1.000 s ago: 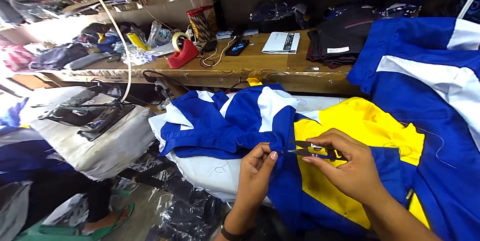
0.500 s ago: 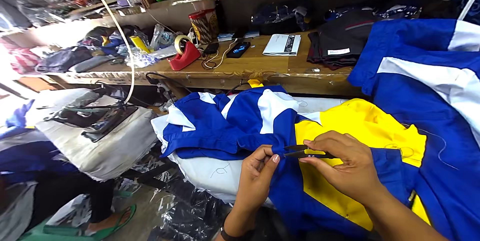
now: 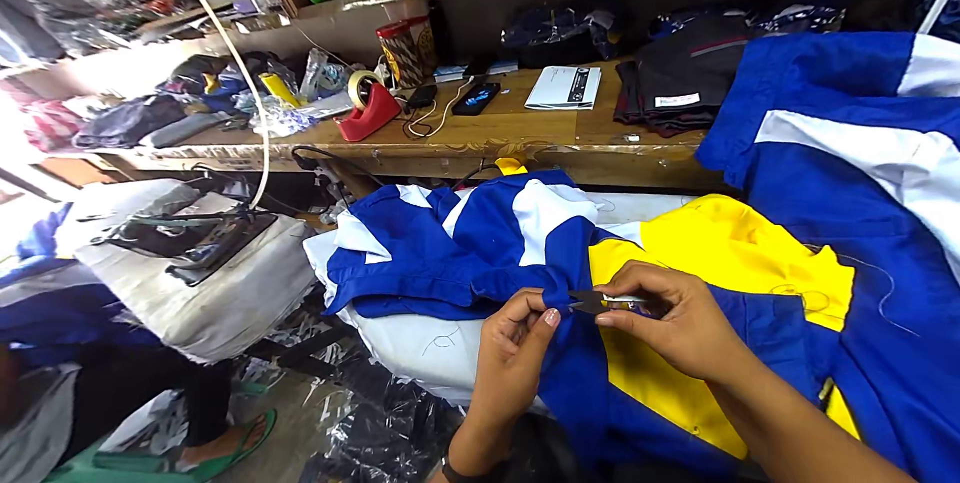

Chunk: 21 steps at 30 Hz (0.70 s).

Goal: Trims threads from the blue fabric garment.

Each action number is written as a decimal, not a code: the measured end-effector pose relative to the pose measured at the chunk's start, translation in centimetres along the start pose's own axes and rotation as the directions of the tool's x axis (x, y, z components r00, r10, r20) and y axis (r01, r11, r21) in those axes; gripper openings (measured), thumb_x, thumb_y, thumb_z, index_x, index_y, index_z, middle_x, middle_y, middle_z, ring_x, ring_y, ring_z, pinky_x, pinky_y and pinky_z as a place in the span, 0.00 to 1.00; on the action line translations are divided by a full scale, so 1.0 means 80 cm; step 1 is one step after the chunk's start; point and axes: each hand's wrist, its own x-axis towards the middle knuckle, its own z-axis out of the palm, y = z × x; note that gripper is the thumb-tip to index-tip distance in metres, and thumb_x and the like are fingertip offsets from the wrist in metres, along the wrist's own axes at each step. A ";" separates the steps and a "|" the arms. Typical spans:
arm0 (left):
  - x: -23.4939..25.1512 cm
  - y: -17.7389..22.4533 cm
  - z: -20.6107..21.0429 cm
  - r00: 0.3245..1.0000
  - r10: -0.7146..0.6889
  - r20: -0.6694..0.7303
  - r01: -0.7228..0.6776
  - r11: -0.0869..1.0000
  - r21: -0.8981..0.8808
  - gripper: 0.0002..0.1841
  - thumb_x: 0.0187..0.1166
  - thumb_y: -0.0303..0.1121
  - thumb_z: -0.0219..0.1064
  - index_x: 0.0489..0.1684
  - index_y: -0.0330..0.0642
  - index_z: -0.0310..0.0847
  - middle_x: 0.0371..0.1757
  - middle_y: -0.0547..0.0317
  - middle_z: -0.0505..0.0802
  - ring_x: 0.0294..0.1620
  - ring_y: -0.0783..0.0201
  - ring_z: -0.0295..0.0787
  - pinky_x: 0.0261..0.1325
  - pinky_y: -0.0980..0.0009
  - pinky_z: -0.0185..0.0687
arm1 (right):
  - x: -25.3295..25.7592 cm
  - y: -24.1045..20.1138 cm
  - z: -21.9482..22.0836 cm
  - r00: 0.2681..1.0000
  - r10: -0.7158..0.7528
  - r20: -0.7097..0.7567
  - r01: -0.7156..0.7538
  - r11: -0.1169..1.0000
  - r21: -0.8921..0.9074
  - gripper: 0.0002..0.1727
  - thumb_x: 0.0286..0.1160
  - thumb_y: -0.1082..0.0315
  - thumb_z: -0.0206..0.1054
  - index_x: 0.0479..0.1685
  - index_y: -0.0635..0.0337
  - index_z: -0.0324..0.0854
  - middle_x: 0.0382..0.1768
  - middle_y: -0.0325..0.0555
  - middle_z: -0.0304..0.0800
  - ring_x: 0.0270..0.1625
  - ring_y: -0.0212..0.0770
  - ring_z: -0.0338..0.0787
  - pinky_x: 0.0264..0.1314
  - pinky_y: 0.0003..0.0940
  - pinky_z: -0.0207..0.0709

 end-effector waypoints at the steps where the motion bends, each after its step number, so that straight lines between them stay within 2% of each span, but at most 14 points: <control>1: 0.000 0.000 0.002 1.000 -0.002 -0.015 0.002 1.000 -0.002 0.07 0.82 0.23 0.62 0.40 0.35 0.87 0.47 0.63 0.92 0.46 0.78 0.87 0.49 0.81 0.83 | -0.001 0.002 0.003 0.999 -0.039 -0.025 0.038 0.999 -0.039 0.14 0.68 0.58 0.80 0.42 0.59 0.91 0.38 0.33 0.90 0.37 0.17 0.82 0.36 0.09 0.73; 2: 0.000 0.000 0.003 1.000 -0.009 -0.027 0.009 1.000 0.000 0.07 0.82 0.22 0.61 0.40 0.34 0.87 0.46 0.63 0.92 0.45 0.78 0.86 0.49 0.81 0.83 | -0.002 0.003 0.004 0.992 -0.109 -0.055 0.100 0.984 -0.144 0.14 0.69 0.56 0.79 0.43 0.57 0.92 0.39 0.32 0.90 0.39 0.17 0.83 0.40 0.10 0.74; 4: 0.000 -0.001 0.003 0.999 -0.021 -0.034 0.022 1.000 0.004 0.08 0.82 0.21 0.61 0.40 0.34 0.88 0.44 0.64 0.92 0.44 0.79 0.86 0.48 0.81 0.82 | -0.003 0.007 0.003 0.971 -0.220 -0.089 0.182 0.931 -0.317 0.15 0.72 0.52 0.77 0.44 0.52 0.93 0.41 0.34 0.93 0.43 0.22 0.86 0.49 0.25 0.73; 5: 0.000 -0.001 0.003 0.999 -0.026 -0.034 0.026 1.000 0.002 0.08 0.81 0.21 0.60 0.40 0.35 0.88 0.44 0.64 0.92 0.43 0.79 0.86 0.47 0.81 0.82 | -0.003 0.008 0.002 0.965 -0.247 -0.089 0.201 0.914 -0.353 0.14 0.72 0.51 0.76 0.45 0.51 0.94 0.41 0.34 0.94 0.44 0.23 0.86 0.51 0.27 0.73; 12: -0.001 -0.001 0.003 0.999 -0.033 -0.031 0.033 0.999 -0.006 0.08 0.81 0.21 0.61 0.40 0.34 0.88 0.44 0.63 0.92 0.43 0.78 0.86 0.47 0.81 0.82 | -0.001 0.011 -0.004 0.964 -0.258 -0.068 0.220 0.912 -0.345 0.14 0.73 0.51 0.76 0.45 0.51 0.93 0.42 0.35 0.94 0.46 0.23 0.87 0.53 0.27 0.73; 17: 0.000 0.000 0.004 1.000 -0.023 -0.008 0.023 1.000 0.007 0.07 0.82 0.21 0.61 0.40 0.33 0.87 0.46 0.63 0.92 0.45 0.78 0.86 0.49 0.81 0.83 | -0.002 0.009 0.000 0.984 -0.172 -0.047 0.156 0.958 -0.239 0.14 0.72 0.53 0.76 0.43 0.54 0.92 0.39 0.32 0.91 0.40 0.18 0.83 0.44 0.16 0.73; 21: -0.001 -0.002 0.002 1.000 -0.001 -0.006 0.001 1.000 0.027 0.07 0.81 0.21 0.62 0.39 0.34 0.87 0.46 0.62 0.92 0.46 0.78 0.87 0.50 0.81 0.83 | -0.001 0.006 -0.003 0.973 -0.229 -0.035 0.203 0.916 -0.345 0.14 0.76 0.51 0.73 0.41 0.52 0.93 0.39 0.35 0.94 0.42 0.23 0.86 0.49 0.26 0.73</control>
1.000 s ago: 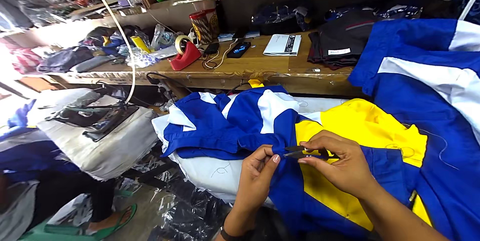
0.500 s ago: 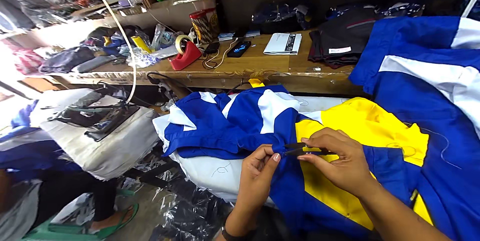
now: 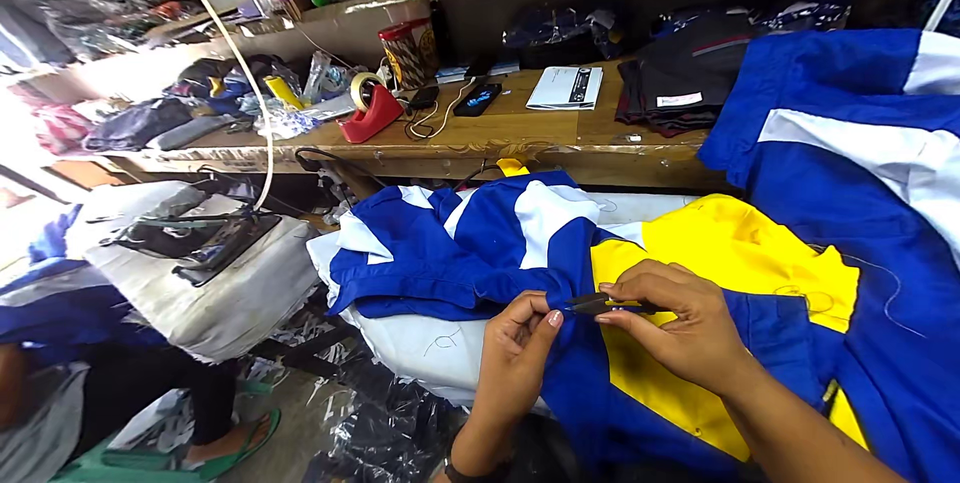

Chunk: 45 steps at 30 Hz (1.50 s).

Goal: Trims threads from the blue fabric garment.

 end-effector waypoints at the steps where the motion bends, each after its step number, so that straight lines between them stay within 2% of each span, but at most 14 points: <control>1: 0.000 0.000 0.000 1.000 0.005 0.003 -0.005 1.000 0.010 0.07 0.81 0.21 0.62 0.38 0.34 0.87 0.47 0.62 0.92 0.46 0.78 0.86 0.49 0.81 0.83 | 0.000 0.000 -0.001 1.000 -0.014 -0.002 0.014 1.000 -0.019 0.14 0.77 0.51 0.72 0.41 0.52 0.94 0.39 0.35 0.94 0.42 0.24 0.87 0.49 0.27 0.74; 7: 0.001 -0.002 0.000 1.000 -0.014 0.005 0.014 1.000 -0.002 0.07 0.81 0.21 0.62 0.37 0.35 0.88 0.45 0.63 0.92 0.44 0.79 0.86 0.47 0.82 0.82 | 0.001 0.000 -0.003 0.998 -0.058 0.007 0.058 0.998 -0.038 0.13 0.78 0.53 0.72 0.39 0.52 0.94 0.37 0.36 0.95 0.41 0.25 0.87 0.48 0.27 0.73; 10: 0.001 -0.001 -0.001 0.999 -0.042 0.002 0.042 0.999 -0.033 0.08 0.82 0.23 0.62 0.40 0.35 0.89 0.45 0.63 0.93 0.45 0.77 0.87 0.49 0.80 0.83 | 0.001 -0.003 -0.009 0.984 -0.066 0.162 0.036 0.983 0.180 0.16 0.77 0.52 0.73 0.46 0.55 0.91 0.40 0.35 0.92 0.45 0.22 0.86 0.48 0.21 0.75; 13: 0.002 0.002 -0.002 0.997 -0.081 -0.016 0.079 0.995 -0.067 0.08 0.82 0.24 0.64 0.40 0.37 0.91 0.44 0.64 0.94 0.44 0.77 0.88 0.49 0.80 0.84 | 0.004 -0.012 -0.009 0.974 0.020 0.226 -0.109 0.914 0.390 0.19 0.77 0.53 0.73 0.52 0.61 0.83 0.43 0.34 0.86 0.45 0.17 0.83 0.43 0.10 0.77; 15: 0.001 0.002 0.000 0.996 -0.088 -0.022 0.086 0.993 -0.078 0.08 0.81 0.24 0.64 0.39 0.37 0.91 0.45 0.63 0.94 0.44 0.77 0.88 0.49 0.80 0.84 | 0.003 -0.016 -0.001 0.982 0.092 0.167 -0.147 0.924 0.352 0.25 0.74 0.50 0.75 0.57 0.61 0.82 0.45 0.32 0.86 0.43 0.15 0.80 0.42 0.09 0.74; 17: 0.000 0.002 0.004 0.996 -0.081 -0.029 0.079 0.994 -0.076 0.07 0.80 0.23 0.65 0.39 0.36 0.92 0.47 0.61 0.95 0.46 0.76 0.89 0.51 0.79 0.85 | 0.003 -0.020 0.013 0.990 0.113 0.088 -0.134 0.945 0.299 0.24 0.71 0.53 0.77 0.59 0.61 0.86 0.47 0.34 0.89 0.43 0.15 0.79 0.43 0.09 0.72; 20: -0.001 0.000 0.009 0.999 -0.037 -0.039 0.036 0.999 -0.040 0.07 0.79 0.21 0.65 0.38 0.33 0.91 0.47 0.58 0.94 0.49 0.73 0.90 0.54 0.77 0.86 | -0.001 -0.022 0.035 0.996 0.028 -0.079 -0.010 0.977 0.213 0.11 0.72 0.66 0.75 0.47 0.61 0.92 0.32 0.37 0.85 0.36 0.18 0.80 0.38 0.08 0.73; 23: -0.003 -0.001 0.014 0.997 -0.025 -0.071 0.023 0.999 -0.026 0.06 0.78 0.21 0.65 0.36 0.32 0.90 0.46 0.57 0.94 0.47 0.74 0.90 0.52 0.78 0.86 | -0.009 -0.026 0.051 0.969 -0.048 -0.243 0.089 0.983 0.159 0.05 0.74 0.71 0.72 0.34 0.64 0.88 0.25 0.41 0.85 0.31 0.23 0.81 0.36 0.14 0.72; 25: -0.004 0.000 0.015 0.995 -0.061 -0.074 0.056 0.997 -0.060 0.07 0.78 0.21 0.65 0.35 0.34 0.90 0.45 0.59 0.94 0.46 0.75 0.89 0.50 0.79 0.85 | -0.012 -0.039 0.055 0.964 0.144 -0.224 -0.045 0.917 0.397 0.03 0.72 0.73 0.73 0.33 0.62 0.84 0.28 0.33 0.86 0.31 0.16 0.80 0.35 0.08 0.73; 28: -0.003 0.004 0.013 0.987 -0.139 -0.083 0.127 0.982 -0.137 0.08 0.80 0.22 0.64 0.36 0.36 0.90 0.41 0.63 0.93 0.38 0.79 0.86 0.42 0.82 0.81 | -0.008 -0.048 0.037 0.921 0.389 -0.015 -0.283 0.694 0.662 0.05 0.71 0.72 0.74 0.42 0.58 0.87 0.28 0.25 0.86 0.27 0.16 0.79 0.31 0.11 0.73; 32: 0.002 0.009 0.008 0.963 -0.254 -0.092 0.226 0.944 -0.240 0.10 0.81 0.22 0.62 0.34 0.39 0.89 0.30 0.68 0.90 0.24 0.84 0.75 0.28 0.86 0.69 | -0.011 -0.037 -0.002 0.949 0.314 0.036 -0.302 0.869 0.393 0.25 0.65 0.58 0.80 0.59 0.61 0.82 0.38 0.28 0.87 0.36 0.18 0.82 0.37 0.10 0.75; 34: 0.003 0.010 0.006 0.955 -0.287 -0.077 0.256 0.926 -0.278 0.10 0.81 0.22 0.61 0.33 0.39 0.89 0.29 0.67 0.89 0.24 0.83 0.75 0.27 0.86 0.69 | -0.016 -0.031 -0.013 0.958 0.284 0.022 -0.281 0.929 0.240 0.21 0.66 0.55 0.80 0.52 0.59 0.88 0.42 0.32 0.90 0.41 0.19 0.84 0.39 0.10 0.77; 38: 0.005 0.010 0.004 0.949 -0.312 -0.046 0.281 0.904 -0.324 0.10 0.81 0.22 0.61 0.33 0.38 0.89 0.30 0.64 0.90 0.24 0.82 0.76 0.27 0.86 0.69 | -0.017 -0.025 -0.017 0.977 0.208 -0.044 -0.207 0.978 0.011 0.17 0.66 0.51 0.78 0.46 0.52 0.95 0.40 0.30 0.90 0.40 0.17 0.84 0.40 0.12 0.76; 45: 0.003 0.012 0.005 0.946 -0.323 -0.036 0.296 0.903 -0.310 0.10 0.80 0.22 0.62 0.31 0.39 0.89 0.27 0.67 0.88 0.22 0.83 0.73 0.26 0.86 0.66 | -0.005 -0.028 -0.006 0.994 0.109 -0.026 -0.112 0.986 -0.124 0.17 0.72 0.47 0.74 0.46 0.48 0.95 0.40 0.29 0.93 0.42 0.23 0.86 0.46 0.27 0.77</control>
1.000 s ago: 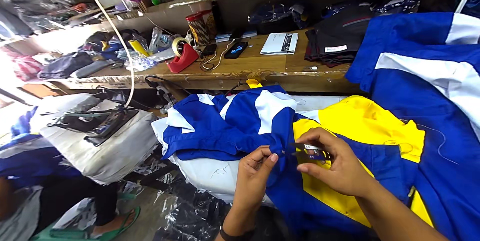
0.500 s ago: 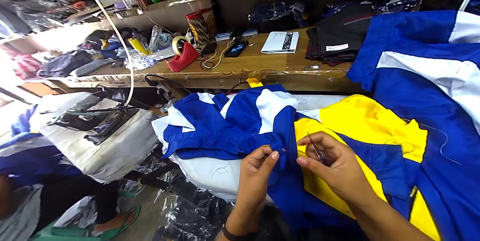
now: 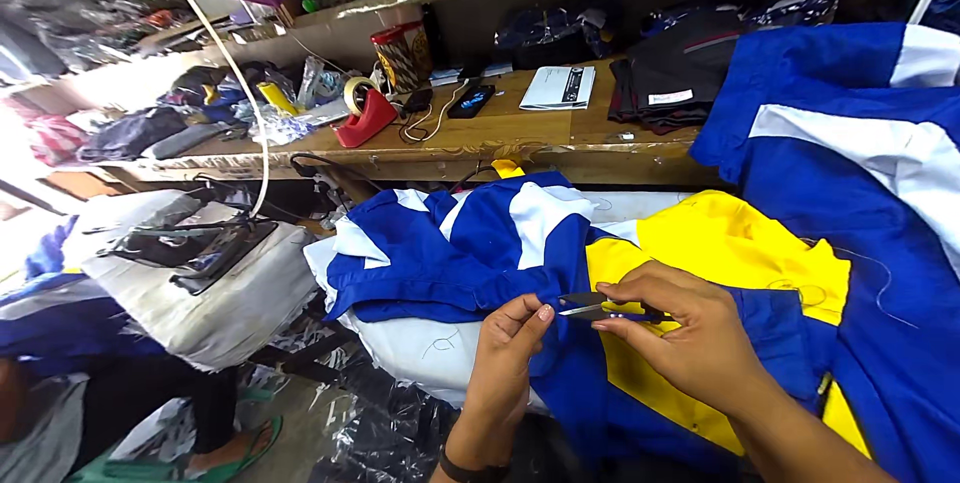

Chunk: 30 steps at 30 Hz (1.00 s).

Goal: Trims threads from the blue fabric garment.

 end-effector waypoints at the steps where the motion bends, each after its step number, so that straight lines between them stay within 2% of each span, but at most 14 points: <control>1: 0.000 0.000 0.000 1.000 -0.002 0.003 0.002 1.000 -0.002 0.10 0.80 0.21 0.62 0.31 0.39 0.89 0.27 0.67 0.89 0.22 0.83 0.74 0.26 0.86 0.66 | 0.001 0.000 0.001 1.000 -0.011 -0.004 0.011 1.000 -0.014 0.16 0.72 0.48 0.74 0.46 0.48 0.95 0.40 0.30 0.93 0.42 0.24 0.87 0.46 0.28 0.77; 6: 0.000 -0.001 0.000 1.000 -0.016 0.006 0.016 1.000 -0.009 0.10 0.80 0.22 0.63 0.30 0.40 0.88 0.26 0.67 0.87 0.22 0.83 0.72 0.25 0.86 0.65 | 0.001 -0.003 -0.002 0.996 -0.090 -0.027 0.086 0.989 -0.120 0.15 0.75 0.49 0.71 0.44 0.49 0.96 0.39 0.35 0.95 0.40 0.28 0.88 0.43 0.30 0.74; 9: -0.001 -0.002 0.000 1.000 -0.027 0.013 0.027 0.999 -0.024 0.10 0.80 0.22 0.63 0.30 0.40 0.89 0.27 0.67 0.88 0.22 0.83 0.73 0.25 0.86 0.65 | 0.000 0.000 -0.001 0.994 -0.106 -0.038 0.101 0.988 -0.114 0.14 0.77 0.51 0.71 0.41 0.49 0.96 0.38 0.35 0.95 0.39 0.29 0.88 0.42 0.30 0.74; 11: -0.001 -0.003 0.001 1.000 -0.027 0.008 0.028 0.999 -0.032 0.10 0.80 0.22 0.63 0.31 0.39 0.89 0.27 0.66 0.88 0.22 0.83 0.73 0.25 0.86 0.65 | -0.001 0.002 0.001 0.998 -0.049 -0.028 0.048 0.998 -0.031 0.14 0.75 0.51 0.72 0.39 0.50 0.96 0.37 0.33 0.95 0.39 0.25 0.88 0.42 0.26 0.75; 13: -0.002 -0.004 0.004 1.000 -0.009 -0.014 0.009 0.999 -0.032 0.10 0.80 0.22 0.63 0.31 0.39 0.89 0.28 0.66 0.89 0.22 0.83 0.73 0.25 0.86 0.66 | -0.003 0.002 0.003 0.998 0.068 0.005 -0.068 0.989 0.129 0.13 0.71 0.53 0.76 0.38 0.51 0.95 0.36 0.30 0.92 0.37 0.18 0.85 0.38 0.14 0.76; 14: -0.003 -0.005 0.005 1.000 0.007 -0.028 -0.007 1.000 -0.029 0.10 0.80 0.21 0.63 0.32 0.39 0.90 0.29 0.65 0.90 0.23 0.83 0.74 0.26 0.86 0.67 | -0.004 0.001 0.004 0.992 0.122 0.016 -0.122 0.970 0.212 0.12 0.69 0.54 0.77 0.38 0.53 0.94 0.36 0.30 0.91 0.36 0.16 0.84 0.36 0.10 0.76; 16: -0.005 -0.006 0.008 0.998 0.045 -0.054 -0.046 0.999 -0.022 0.09 0.80 0.21 0.63 0.36 0.37 0.91 0.33 0.63 0.92 0.25 0.83 0.77 0.27 0.86 0.70 | -0.009 -0.002 0.007 0.984 0.179 -0.011 -0.170 0.950 0.264 0.14 0.65 0.56 0.79 0.42 0.56 0.93 0.36 0.31 0.90 0.34 0.15 0.81 0.32 0.08 0.72; 19: -0.006 -0.012 0.013 0.988 0.125 -0.092 -0.124 0.992 0.020 0.08 0.80 0.21 0.64 0.39 0.35 0.92 0.39 0.61 0.95 0.30 0.82 0.82 0.33 0.85 0.76 | -0.018 -0.009 0.012 0.981 0.167 -0.094 -0.145 0.968 0.202 0.17 0.65 0.54 0.80 0.44 0.58 0.94 0.37 0.32 0.88 0.34 0.13 0.78 0.31 0.06 0.68; 23: -0.006 -0.022 0.017 0.965 0.245 -0.096 -0.233 0.966 0.114 0.08 0.80 0.22 0.66 0.38 0.36 0.94 0.48 0.59 0.96 0.46 0.76 0.90 0.48 0.81 0.84 | -0.025 -0.014 0.021 0.974 0.155 -0.167 -0.124 0.975 0.183 0.16 0.65 0.56 0.80 0.42 0.59 0.93 0.37 0.34 0.89 0.35 0.14 0.80 0.32 0.06 0.69; 25: -0.006 -0.027 0.017 0.949 0.309 -0.067 -0.293 0.940 0.175 0.07 0.80 0.24 0.67 0.38 0.36 0.94 0.49 0.58 0.95 0.52 0.73 0.90 0.55 0.77 0.85 | -0.025 -0.016 0.024 0.972 0.157 -0.177 -0.124 0.974 0.188 0.15 0.65 0.57 0.80 0.42 0.60 0.94 0.37 0.34 0.89 0.36 0.15 0.81 0.33 0.06 0.69; 30: -0.005 -0.035 0.015 0.919 0.394 -0.028 -0.377 0.896 0.237 0.07 0.80 0.27 0.68 0.38 0.37 0.94 0.49 0.59 0.95 0.54 0.72 0.89 0.59 0.77 0.85 | -0.026 -0.017 0.025 0.967 0.168 -0.191 -0.132 0.973 0.189 0.12 0.66 0.58 0.79 0.39 0.58 0.94 0.34 0.33 0.89 0.33 0.14 0.79 0.30 0.06 0.68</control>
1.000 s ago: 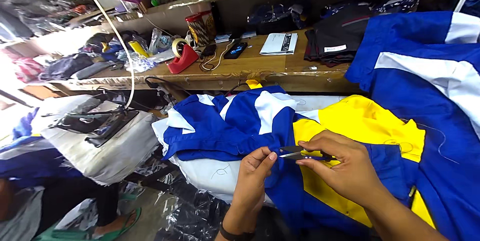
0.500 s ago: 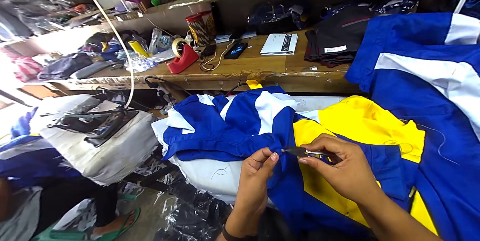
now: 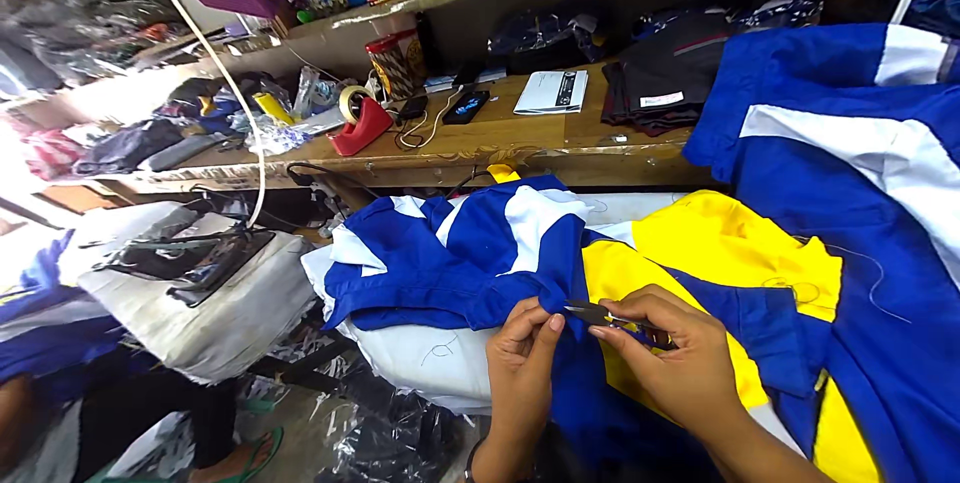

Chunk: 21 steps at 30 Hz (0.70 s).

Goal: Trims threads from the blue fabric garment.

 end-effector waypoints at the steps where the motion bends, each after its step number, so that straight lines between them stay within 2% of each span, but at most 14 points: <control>1: 0.000 -0.001 0.000 1.000 0.013 0.001 -0.013 1.000 0.010 0.07 0.80 0.27 0.69 0.38 0.37 0.94 0.49 0.60 0.95 0.54 0.73 0.89 0.59 0.77 0.85 | -0.001 0.000 0.000 1.000 0.005 0.000 -0.005 1.000 0.000 0.12 0.67 0.58 0.78 0.38 0.58 0.94 0.34 0.33 0.89 0.32 0.14 0.79 0.30 0.06 0.67; 4: -0.001 -0.003 -0.001 0.999 0.038 0.014 -0.038 0.999 0.027 0.07 0.80 0.28 0.69 0.38 0.38 0.94 0.50 0.61 0.95 0.54 0.73 0.89 0.58 0.78 0.85 | 0.000 0.000 -0.003 0.997 0.068 0.034 -0.070 0.995 0.066 0.10 0.66 0.60 0.78 0.36 0.57 0.93 0.33 0.32 0.90 0.32 0.14 0.80 0.30 0.07 0.69; 6: -0.001 -0.001 -0.003 1.000 -0.001 0.025 0.001 1.000 -0.012 0.07 0.81 0.28 0.68 0.39 0.38 0.93 0.49 0.60 0.95 0.54 0.73 0.89 0.58 0.77 0.85 | 0.003 0.001 -0.007 0.989 0.128 0.079 -0.140 0.974 0.175 0.09 0.65 0.62 0.79 0.36 0.58 0.92 0.35 0.33 0.92 0.34 0.17 0.84 0.33 0.09 0.75; 8: 0.001 0.005 -0.004 0.996 -0.089 0.013 0.089 0.994 -0.067 0.07 0.81 0.25 0.67 0.39 0.37 0.93 0.47 0.61 0.95 0.46 0.77 0.89 0.50 0.80 0.84 | 0.006 0.003 -0.011 0.991 0.104 0.078 -0.118 0.974 0.195 0.11 0.64 0.63 0.80 0.41 0.59 0.92 0.37 0.33 0.90 0.35 0.17 0.83 0.32 0.08 0.74; 10: 0.005 0.012 -0.007 0.984 -0.178 0.018 0.179 0.977 -0.120 0.08 0.81 0.23 0.64 0.39 0.36 0.92 0.41 0.63 0.94 0.34 0.81 0.83 0.38 0.84 0.78 | 0.011 0.005 -0.017 0.995 0.041 0.094 -0.052 0.992 0.118 0.15 0.64 0.59 0.81 0.44 0.59 0.94 0.38 0.32 0.90 0.36 0.15 0.81 0.33 0.06 0.71; 11: 0.007 0.015 -0.008 0.976 -0.215 0.029 0.216 0.966 -0.144 0.09 0.81 0.22 0.63 0.39 0.36 0.91 0.39 0.63 0.93 0.30 0.82 0.80 0.34 0.85 0.76 | 0.013 0.006 -0.020 0.994 0.009 0.108 -0.016 0.997 0.069 0.16 0.64 0.57 0.80 0.45 0.58 0.94 0.38 0.32 0.90 0.37 0.15 0.81 0.34 0.06 0.71; 13: 0.009 0.019 -0.009 0.964 -0.261 0.044 0.265 0.948 -0.178 0.09 0.82 0.22 0.62 0.38 0.36 0.92 0.36 0.63 0.93 0.28 0.82 0.79 0.32 0.86 0.74 | 0.018 0.006 -0.024 0.989 -0.048 0.141 0.051 0.998 -0.021 0.16 0.67 0.53 0.78 0.44 0.54 0.95 0.39 0.32 0.91 0.40 0.16 0.84 0.39 0.08 0.75; 17: 0.011 0.022 -0.011 0.958 -0.280 0.065 0.287 0.937 -0.198 0.10 0.81 0.22 0.63 0.35 0.37 0.91 0.34 0.65 0.92 0.27 0.83 0.78 0.30 0.86 0.71 | 0.029 0.008 -0.029 0.971 -0.136 0.197 0.166 0.975 -0.149 0.16 0.73 0.48 0.73 0.45 0.48 0.95 0.39 0.29 0.92 0.41 0.22 0.86 0.44 0.25 0.76; 21: 0.012 0.024 -0.014 0.946 -0.311 0.088 0.322 0.927 -0.191 0.10 0.80 0.23 0.63 0.31 0.39 0.90 0.29 0.67 0.89 0.24 0.84 0.74 0.28 0.87 0.68 | 0.040 0.008 -0.033 0.947 -0.209 0.242 0.262 0.941 -0.215 0.15 0.76 0.49 0.71 0.44 0.47 0.96 0.40 0.32 0.94 0.42 0.26 0.87 0.46 0.29 0.75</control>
